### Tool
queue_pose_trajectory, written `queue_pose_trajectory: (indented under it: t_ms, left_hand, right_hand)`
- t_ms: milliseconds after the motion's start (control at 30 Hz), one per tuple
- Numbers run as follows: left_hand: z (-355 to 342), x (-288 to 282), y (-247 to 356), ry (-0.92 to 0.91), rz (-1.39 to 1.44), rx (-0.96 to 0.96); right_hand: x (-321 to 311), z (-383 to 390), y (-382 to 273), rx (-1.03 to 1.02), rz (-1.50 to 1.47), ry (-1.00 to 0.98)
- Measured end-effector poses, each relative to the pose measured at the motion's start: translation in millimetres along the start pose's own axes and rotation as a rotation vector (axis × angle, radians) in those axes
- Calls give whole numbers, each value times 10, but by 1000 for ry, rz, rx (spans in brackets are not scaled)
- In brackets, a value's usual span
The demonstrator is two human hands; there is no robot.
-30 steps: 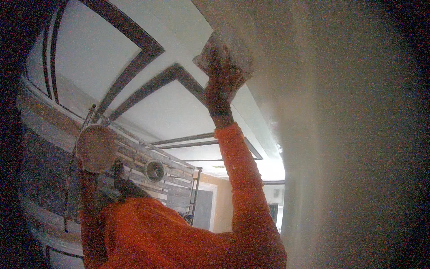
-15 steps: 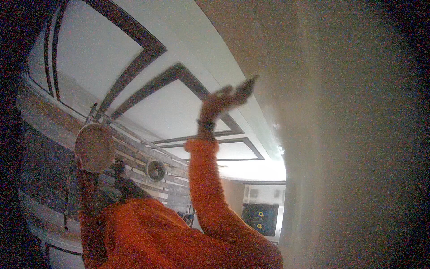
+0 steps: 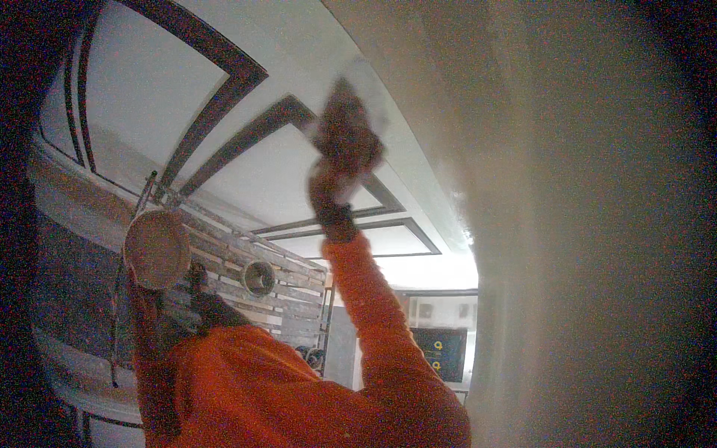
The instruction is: The person stands on scaffolding and applies plaster to a ceiling using a trowel and a hawk. They repeatedly scoop plaster from a bucket, transfer it to the hawk, and smooth it onto the ceiling surface.
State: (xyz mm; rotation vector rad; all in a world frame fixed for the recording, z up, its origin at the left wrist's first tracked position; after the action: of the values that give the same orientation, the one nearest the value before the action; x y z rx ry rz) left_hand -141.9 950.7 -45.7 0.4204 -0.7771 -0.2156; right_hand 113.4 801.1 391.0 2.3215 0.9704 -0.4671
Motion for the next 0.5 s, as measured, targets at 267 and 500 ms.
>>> queue_pose_trajectory:
  t_ms: [267,500]
  left_hand:
    - [-246,33,-252,-46,93,-42]
    - [-274,-104,-239,-57,58,-9]
  right_hand:
    - [276,711,1154,208,386,-415]
    - [-300,878,692,303,229,-167]
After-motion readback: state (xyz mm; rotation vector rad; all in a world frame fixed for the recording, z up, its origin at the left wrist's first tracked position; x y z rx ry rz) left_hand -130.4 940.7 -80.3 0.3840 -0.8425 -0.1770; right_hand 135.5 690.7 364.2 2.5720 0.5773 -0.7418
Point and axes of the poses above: each hand's wrist, its own z-axis away from the middle knuckle, its own x-axis out of the palm, y = z × x, the point moved 8 cm from there along -z, towards the middle knuckle, and after that the axes turned 3 degrees about -x, right-handed, at the moved point
